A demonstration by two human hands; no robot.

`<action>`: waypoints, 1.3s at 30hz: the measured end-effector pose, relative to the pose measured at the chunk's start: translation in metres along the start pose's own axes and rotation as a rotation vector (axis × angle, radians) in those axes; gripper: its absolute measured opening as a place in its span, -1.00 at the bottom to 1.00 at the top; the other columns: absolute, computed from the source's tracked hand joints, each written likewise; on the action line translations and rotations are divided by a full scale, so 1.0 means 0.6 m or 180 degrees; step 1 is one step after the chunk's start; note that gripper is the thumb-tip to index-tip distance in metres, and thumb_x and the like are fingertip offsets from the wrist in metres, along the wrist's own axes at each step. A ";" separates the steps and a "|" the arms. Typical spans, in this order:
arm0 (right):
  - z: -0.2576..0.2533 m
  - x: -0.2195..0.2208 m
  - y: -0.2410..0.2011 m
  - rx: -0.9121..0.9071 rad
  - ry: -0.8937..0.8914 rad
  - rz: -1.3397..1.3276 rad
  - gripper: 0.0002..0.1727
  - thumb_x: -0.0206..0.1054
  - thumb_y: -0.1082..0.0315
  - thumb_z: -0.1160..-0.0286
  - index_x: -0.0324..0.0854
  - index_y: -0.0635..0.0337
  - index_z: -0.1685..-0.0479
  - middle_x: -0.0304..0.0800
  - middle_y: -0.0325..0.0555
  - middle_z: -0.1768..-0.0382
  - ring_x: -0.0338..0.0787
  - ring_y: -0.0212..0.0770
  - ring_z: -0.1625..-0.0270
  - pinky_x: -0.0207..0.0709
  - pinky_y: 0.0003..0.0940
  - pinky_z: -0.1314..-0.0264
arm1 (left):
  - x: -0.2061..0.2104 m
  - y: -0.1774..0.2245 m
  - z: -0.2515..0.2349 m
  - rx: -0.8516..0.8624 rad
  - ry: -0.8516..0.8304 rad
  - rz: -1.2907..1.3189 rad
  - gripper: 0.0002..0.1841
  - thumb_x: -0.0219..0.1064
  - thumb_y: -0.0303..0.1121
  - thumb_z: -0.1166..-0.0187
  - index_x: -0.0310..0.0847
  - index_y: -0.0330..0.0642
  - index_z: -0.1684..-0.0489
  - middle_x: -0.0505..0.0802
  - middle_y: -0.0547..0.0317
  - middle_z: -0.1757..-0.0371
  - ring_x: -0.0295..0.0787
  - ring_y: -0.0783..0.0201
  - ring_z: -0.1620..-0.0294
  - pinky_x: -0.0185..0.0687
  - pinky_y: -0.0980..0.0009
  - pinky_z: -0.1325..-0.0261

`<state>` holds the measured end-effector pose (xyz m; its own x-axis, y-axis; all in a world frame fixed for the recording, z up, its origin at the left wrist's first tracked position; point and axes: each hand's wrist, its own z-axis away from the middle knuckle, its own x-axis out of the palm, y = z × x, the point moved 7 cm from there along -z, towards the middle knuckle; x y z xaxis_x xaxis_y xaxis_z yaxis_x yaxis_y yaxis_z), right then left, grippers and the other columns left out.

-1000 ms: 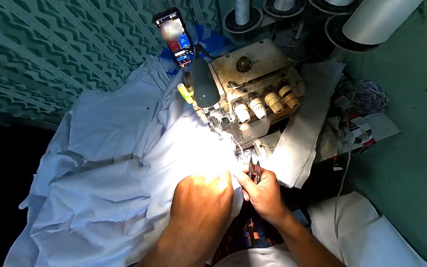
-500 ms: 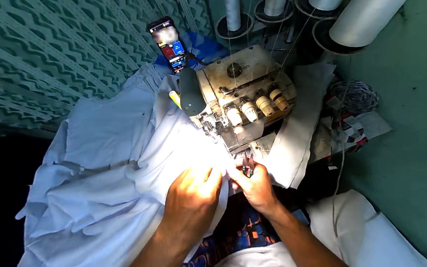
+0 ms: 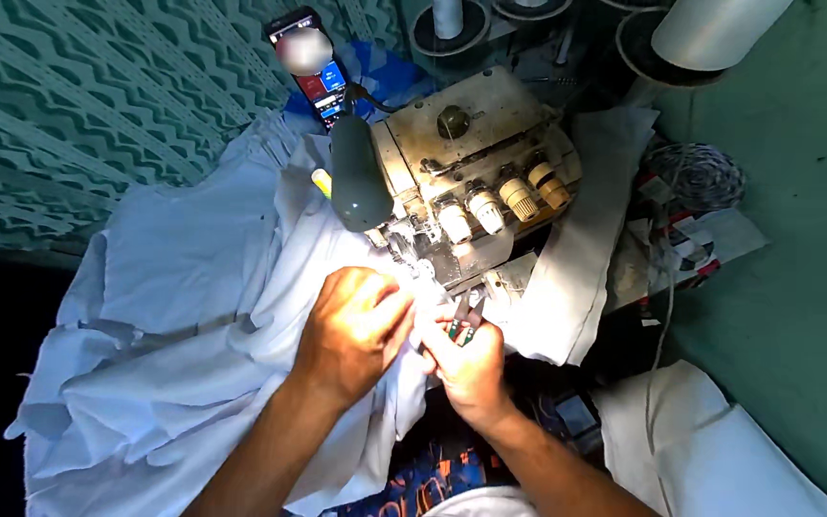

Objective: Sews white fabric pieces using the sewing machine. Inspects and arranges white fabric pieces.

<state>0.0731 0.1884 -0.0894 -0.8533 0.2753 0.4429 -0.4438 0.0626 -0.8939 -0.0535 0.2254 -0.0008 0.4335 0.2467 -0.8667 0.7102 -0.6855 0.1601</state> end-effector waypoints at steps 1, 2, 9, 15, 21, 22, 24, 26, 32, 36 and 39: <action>0.002 0.011 -0.001 -0.0057 -0.0084 0.0078 -0.88 0.50 0.61 -0.30 0.70 0.45 0.24 0.77 -0.03 0.56 0.69 -0.31 0.68 0.65 -0.44 0.68 | -0.002 -0.018 -0.002 -0.0132 0.0013 0.0106 -0.78 0.34 -0.17 -0.63 0.92 0.01 0.14 0.87 0.17 0.07 0.73 0.13 -0.16 0.56 0.10 -0.30; 0.005 0.023 -0.003 -0.0084 -0.0232 0.0204 -0.88 0.50 0.61 -0.30 0.70 0.43 0.24 0.78 -0.05 0.55 0.72 -0.31 0.66 0.69 -0.43 0.65 | -0.003 -0.036 -0.003 -0.0293 0.0025 0.0164 -0.76 0.34 -0.14 -0.60 0.92 0.01 0.09 0.87 0.17 0.01 0.71 0.12 -0.20 0.53 0.07 -0.32; -0.004 -0.001 -0.071 -0.0728 -0.1243 0.2370 -0.68 0.19 0.14 -0.75 0.84 0.08 0.06 0.87 -0.33 0.26 0.81 -0.48 0.23 0.74 -0.44 0.15 | -0.018 -0.107 0.032 -0.1646 0.0407 0.0260 -0.83 0.39 -0.26 -0.51 0.81 -0.11 0.14 0.80 0.21 0.17 0.69 0.40 0.26 0.66 0.41 0.20; -0.031 -0.051 -0.137 -0.1386 -0.1102 0.4801 -0.39 0.10 -0.21 -0.68 0.75 -0.04 -0.40 0.81 -0.07 -0.06 0.83 -0.18 0.17 0.72 -0.20 0.24 | -0.029 -0.098 0.103 -0.1861 0.1191 0.0541 -0.83 0.38 -0.35 -0.45 0.77 -0.20 0.14 0.78 0.24 0.24 0.65 0.55 0.41 0.64 0.60 0.38; -0.058 -0.029 -0.167 -0.1838 -0.1747 0.4797 -0.75 0.30 0.24 -0.54 0.84 -0.02 -0.05 0.82 -0.20 0.03 0.83 -0.26 0.17 0.75 -0.19 0.20 | -0.053 -0.072 0.141 -0.1714 0.1524 0.0557 -0.81 0.40 -0.42 -0.43 0.74 -0.32 0.11 0.81 0.10 0.14 0.75 0.49 0.28 0.73 0.57 0.23; -0.063 -0.027 -0.168 -0.1832 -0.1890 0.4928 -0.73 0.31 0.33 -0.46 0.86 -0.06 -0.04 0.83 -0.18 0.00 0.84 -0.22 0.16 0.76 -0.14 0.19 | -0.051 -0.072 0.144 -0.1722 0.1480 0.0527 -0.81 0.39 -0.42 -0.43 0.74 -0.32 0.12 0.81 0.07 0.14 0.74 0.47 0.27 0.72 0.56 0.23; -0.069 -0.023 -0.168 -0.1802 -0.1943 0.5283 -0.53 0.40 0.43 -0.36 0.79 -0.05 -0.32 0.76 0.01 -0.15 0.83 -0.02 0.24 0.72 0.05 0.31 | -0.044 -0.074 0.149 -0.1768 0.1395 0.0510 -0.82 0.38 -0.40 -0.44 0.75 -0.31 0.14 0.80 0.06 0.13 0.74 0.44 0.27 0.72 0.54 0.23; -0.073 -0.024 -0.172 -0.1760 -0.1825 0.5593 -0.43 0.53 0.33 -0.32 0.68 0.02 -0.45 0.70 0.07 -0.13 0.79 0.07 0.31 0.68 0.11 0.39 | -0.037 -0.080 0.152 -0.1783 0.1358 0.0570 -0.83 0.38 -0.39 -0.46 0.76 -0.29 0.14 0.79 0.08 0.12 0.74 0.44 0.26 0.73 0.54 0.22; -0.034 -0.013 -0.187 -0.1855 -0.1869 0.5197 -0.46 0.14 -0.22 -0.68 0.85 -0.07 -0.20 0.84 -0.24 0.15 0.81 -0.28 0.17 0.70 -0.22 0.15 | -0.039 -0.072 0.159 -0.1528 0.1647 0.0660 -0.83 0.42 -0.43 -0.40 0.78 -0.30 0.15 0.82 0.04 0.10 0.78 0.40 0.20 0.77 0.53 0.16; 0.002 0.058 -0.160 -0.2778 -0.1408 0.4845 -0.62 0.28 0.01 -0.65 0.87 0.06 -0.06 0.82 -0.17 0.31 0.81 -0.22 0.29 0.67 -0.25 0.32 | -0.052 -0.052 0.151 -0.1211 0.1769 0.0540 -0.85 0.44 -0.42 -0.40 0.78 -0.30 0.19 0.82 0.05 0.12 0.78 0.38 0.11 0.74 0.53 0.06; -0.011 0.097 -0.130 -0.3156 -0.1066 0.5080 -0.61 0.29 0.06 -0.63 0.80 0.17 -0.11 0.77 -0.05 0.28 0.79 -0.07 0.35 0.61 -0.16 0.47 | -0.058 -0.042 0.144 -0.1101 0.1752 0.0483 -0.86 0.43 -0.41 -0.42 0.78 -0.27 0.19 0.81 0.07 0.13 0.77 0.37 0.14 0.74 0.53 0.10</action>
<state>0.0595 0.2057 0.0056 -0.3149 0.4607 -0.8298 0.8862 0.4558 -0.0833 -0.1345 0.1751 -0.0155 0.6974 0.5413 -0.4698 0.7163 -0.5037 0.4829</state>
